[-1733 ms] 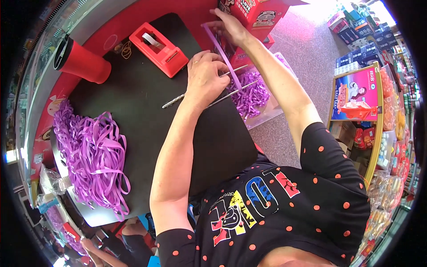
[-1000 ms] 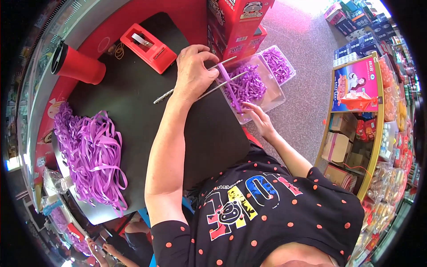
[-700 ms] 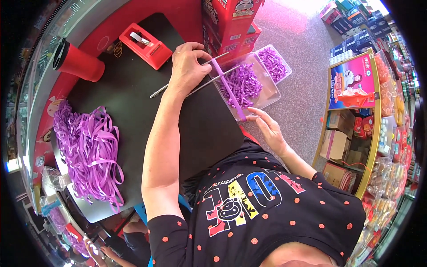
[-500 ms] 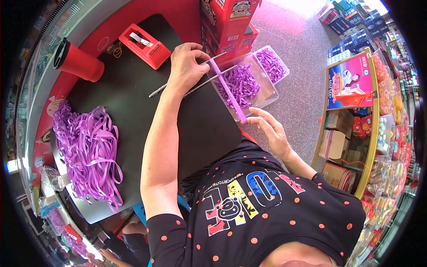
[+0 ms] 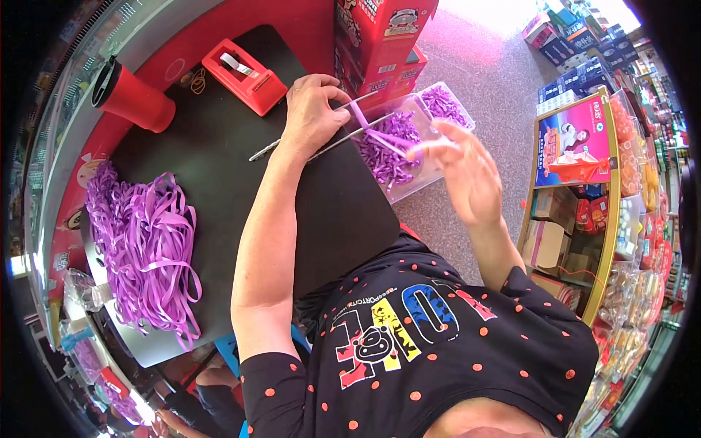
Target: Making decorative bows by wrapping purple ribbon around metal rods and securing them.
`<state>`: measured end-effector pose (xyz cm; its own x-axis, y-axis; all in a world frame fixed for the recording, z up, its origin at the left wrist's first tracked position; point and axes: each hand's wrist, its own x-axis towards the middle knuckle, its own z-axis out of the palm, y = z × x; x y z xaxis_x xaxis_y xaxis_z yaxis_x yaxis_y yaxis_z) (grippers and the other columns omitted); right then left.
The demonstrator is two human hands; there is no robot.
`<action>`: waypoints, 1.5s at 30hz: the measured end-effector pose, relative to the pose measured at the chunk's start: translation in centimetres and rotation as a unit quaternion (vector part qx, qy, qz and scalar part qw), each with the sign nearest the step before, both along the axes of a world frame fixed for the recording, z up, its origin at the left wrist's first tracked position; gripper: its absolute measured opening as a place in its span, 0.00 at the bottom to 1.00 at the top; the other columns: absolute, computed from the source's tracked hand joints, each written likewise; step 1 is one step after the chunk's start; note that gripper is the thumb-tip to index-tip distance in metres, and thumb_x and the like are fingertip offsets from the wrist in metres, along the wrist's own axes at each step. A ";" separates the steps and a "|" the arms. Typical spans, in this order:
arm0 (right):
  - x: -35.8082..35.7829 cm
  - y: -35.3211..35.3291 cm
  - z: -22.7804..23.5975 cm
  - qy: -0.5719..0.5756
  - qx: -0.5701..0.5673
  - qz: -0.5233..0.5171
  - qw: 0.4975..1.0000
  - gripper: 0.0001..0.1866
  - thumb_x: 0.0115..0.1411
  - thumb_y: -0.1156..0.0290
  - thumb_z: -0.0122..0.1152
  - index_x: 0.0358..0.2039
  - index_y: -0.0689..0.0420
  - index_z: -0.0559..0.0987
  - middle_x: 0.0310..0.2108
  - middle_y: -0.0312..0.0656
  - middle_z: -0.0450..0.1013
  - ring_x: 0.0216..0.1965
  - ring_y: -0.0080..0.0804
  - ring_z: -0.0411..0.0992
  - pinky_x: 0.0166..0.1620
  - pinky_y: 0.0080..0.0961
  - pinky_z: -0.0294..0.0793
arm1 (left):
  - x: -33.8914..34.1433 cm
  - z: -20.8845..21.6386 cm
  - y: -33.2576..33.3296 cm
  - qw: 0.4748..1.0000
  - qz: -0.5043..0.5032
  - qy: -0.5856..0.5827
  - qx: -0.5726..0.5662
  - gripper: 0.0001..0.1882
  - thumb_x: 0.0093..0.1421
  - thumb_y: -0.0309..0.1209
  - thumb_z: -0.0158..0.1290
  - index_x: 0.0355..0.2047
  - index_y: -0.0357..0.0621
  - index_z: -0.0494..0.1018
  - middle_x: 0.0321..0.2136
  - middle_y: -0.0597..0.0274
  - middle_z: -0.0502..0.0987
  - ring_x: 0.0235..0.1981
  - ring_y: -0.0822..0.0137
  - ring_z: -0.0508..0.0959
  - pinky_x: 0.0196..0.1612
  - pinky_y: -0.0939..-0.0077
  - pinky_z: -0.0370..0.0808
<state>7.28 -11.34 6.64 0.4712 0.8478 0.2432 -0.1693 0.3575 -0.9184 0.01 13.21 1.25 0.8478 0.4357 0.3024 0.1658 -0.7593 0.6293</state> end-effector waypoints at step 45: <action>0.7 4.7 -5.8 -0.068 -0.197 -0.090 0.974 0.16 0.65 0.64 0.49 0.48 0.62 0.69 0.38 0.42 0.76 0.43 0.26 0.72 0.47 0.23 0.69 | -3.9 5.6 -8.7 0.788 0.072 -0.041 -0.610 0.14 0.50 0.19 0.38 0.38 0.38 0.67 0.33 0.53 0.74 0.35 0.62 0.77 0.37 0.69 0.77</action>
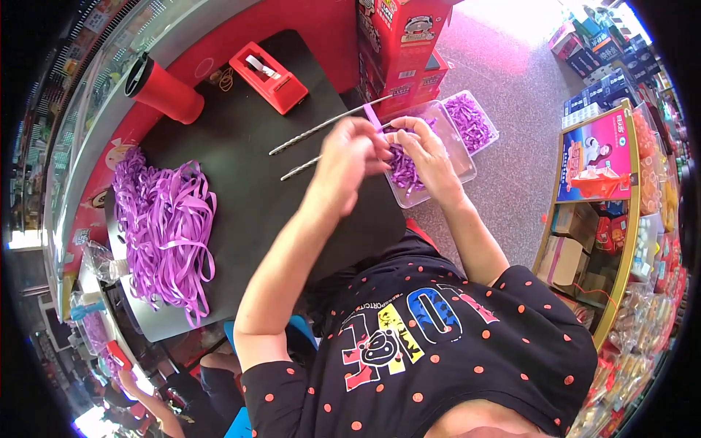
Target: Making decorative bows by wrapping purple ribbon around metal rods and securing them.
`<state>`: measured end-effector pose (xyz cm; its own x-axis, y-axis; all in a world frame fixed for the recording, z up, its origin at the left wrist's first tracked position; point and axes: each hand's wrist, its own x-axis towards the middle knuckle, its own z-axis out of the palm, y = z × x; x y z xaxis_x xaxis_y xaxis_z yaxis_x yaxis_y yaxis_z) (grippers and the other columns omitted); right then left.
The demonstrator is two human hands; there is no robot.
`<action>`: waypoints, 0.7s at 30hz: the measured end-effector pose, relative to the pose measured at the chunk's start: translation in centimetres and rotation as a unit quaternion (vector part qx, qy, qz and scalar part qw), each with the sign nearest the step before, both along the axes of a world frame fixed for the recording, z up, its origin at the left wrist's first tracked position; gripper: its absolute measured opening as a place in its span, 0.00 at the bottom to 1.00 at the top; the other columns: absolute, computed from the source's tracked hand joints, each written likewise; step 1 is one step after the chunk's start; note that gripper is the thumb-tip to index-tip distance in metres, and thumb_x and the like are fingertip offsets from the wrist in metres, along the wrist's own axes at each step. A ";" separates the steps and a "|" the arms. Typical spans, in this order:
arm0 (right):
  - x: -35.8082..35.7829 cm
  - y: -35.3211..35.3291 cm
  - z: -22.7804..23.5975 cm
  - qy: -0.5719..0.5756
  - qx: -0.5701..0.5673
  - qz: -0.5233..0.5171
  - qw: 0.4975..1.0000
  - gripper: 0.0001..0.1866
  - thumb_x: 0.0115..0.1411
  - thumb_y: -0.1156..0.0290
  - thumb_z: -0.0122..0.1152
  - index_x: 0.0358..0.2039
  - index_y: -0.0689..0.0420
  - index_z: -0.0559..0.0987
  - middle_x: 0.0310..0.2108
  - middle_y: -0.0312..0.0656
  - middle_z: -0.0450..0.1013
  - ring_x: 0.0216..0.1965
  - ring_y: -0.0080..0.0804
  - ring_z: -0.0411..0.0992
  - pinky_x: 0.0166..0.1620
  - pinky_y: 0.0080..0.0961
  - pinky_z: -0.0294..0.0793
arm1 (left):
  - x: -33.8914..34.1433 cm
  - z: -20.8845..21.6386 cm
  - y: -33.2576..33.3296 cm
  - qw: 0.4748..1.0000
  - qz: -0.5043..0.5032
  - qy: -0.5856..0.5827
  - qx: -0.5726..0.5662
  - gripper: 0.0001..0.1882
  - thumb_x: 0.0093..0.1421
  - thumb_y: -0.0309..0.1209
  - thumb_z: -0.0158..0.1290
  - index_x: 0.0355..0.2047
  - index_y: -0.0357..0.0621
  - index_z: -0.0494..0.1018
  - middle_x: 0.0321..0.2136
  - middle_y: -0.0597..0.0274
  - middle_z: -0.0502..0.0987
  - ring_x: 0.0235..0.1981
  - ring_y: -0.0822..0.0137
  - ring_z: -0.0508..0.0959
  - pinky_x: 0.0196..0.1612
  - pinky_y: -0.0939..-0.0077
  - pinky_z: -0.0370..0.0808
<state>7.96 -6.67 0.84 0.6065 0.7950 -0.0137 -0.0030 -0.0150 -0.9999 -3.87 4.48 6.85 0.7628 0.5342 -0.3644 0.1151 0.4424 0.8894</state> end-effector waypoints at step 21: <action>1.4 1.4 2.2 -0.108 -0.065 -0.027 0.992 0.15 0.63 0.62 0.54 0.45 0.59 0.74 0.32 0.42 0.77 0.34 0.24 0.74 0.36 0.22 0.71 | 2.7 -6.2 -5.1 0.893 0.076 -0.257 -0.361 0.36 0.62 0.60 0.38 0.62 0.53 0.45 0.61 0.60 0.48 0.63 0.60 0.47 0.64 0.52 0.43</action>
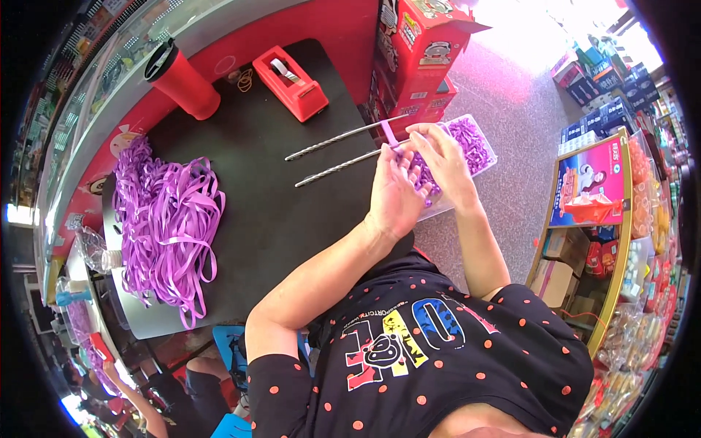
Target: Making decorative bows by wrapping purple ribbon around metal rods and securing them.
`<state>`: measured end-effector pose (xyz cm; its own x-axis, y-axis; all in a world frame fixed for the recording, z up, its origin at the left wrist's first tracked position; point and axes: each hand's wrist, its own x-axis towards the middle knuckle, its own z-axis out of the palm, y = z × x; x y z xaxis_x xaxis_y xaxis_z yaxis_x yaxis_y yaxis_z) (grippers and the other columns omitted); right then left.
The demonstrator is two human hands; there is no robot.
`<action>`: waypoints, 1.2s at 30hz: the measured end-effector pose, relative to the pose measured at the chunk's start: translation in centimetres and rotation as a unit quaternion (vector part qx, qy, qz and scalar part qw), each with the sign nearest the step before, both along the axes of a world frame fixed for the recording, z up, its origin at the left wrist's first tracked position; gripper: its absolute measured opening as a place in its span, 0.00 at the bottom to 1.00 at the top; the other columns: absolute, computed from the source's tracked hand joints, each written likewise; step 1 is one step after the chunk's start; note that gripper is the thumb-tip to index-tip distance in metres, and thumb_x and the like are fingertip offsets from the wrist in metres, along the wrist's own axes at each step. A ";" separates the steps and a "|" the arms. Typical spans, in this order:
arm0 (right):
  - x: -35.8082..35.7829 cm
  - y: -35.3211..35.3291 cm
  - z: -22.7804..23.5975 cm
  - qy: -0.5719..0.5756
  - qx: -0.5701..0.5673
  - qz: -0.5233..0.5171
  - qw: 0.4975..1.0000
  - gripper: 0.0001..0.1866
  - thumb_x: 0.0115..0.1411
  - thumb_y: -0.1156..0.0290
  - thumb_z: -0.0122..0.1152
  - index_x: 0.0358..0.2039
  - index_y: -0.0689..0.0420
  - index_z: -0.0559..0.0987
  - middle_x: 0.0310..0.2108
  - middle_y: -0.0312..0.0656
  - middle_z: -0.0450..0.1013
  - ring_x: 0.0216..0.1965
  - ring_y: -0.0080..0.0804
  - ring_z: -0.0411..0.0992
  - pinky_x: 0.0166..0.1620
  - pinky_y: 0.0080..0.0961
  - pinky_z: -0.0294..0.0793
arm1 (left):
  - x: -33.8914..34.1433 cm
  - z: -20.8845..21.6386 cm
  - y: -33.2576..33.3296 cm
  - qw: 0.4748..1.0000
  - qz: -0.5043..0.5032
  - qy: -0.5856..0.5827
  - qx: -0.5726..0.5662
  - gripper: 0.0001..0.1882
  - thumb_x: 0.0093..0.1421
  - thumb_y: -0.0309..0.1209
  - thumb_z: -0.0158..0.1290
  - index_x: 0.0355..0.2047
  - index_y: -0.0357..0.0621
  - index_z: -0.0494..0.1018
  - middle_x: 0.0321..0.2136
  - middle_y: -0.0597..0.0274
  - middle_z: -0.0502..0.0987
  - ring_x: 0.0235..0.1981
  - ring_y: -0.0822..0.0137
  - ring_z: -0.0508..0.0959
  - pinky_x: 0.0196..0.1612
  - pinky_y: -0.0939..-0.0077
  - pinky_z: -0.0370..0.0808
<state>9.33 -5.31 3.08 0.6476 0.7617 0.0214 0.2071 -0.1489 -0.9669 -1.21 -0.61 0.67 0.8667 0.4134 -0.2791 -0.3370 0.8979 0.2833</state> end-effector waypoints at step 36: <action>1.7 21.1 6.0 0.191 -0.142 0.228 0.944 0.09 0.53 0.66 0.67 0.26 0.58 0.78 0.22 0.31 0.72 0.14 0.08 0.52 0.18 0.10 0.46 | 0.3 -0.7 -0.2 1.000 -0.010 -0.027 -0.012 0.51 0.57 0.63 0.44 0.67 0.56 0.28 0.68 0.55 0.34 0.68 0.52 0.31 0.66 0.54 0.38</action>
<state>11.01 15.83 9.11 0.1699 0.9030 -0.3947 -0.0435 -0.3933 -0.9184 -0.96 -0.77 -0.08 0.8883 0.3902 -0.2420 -0.3338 0.9107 0.2434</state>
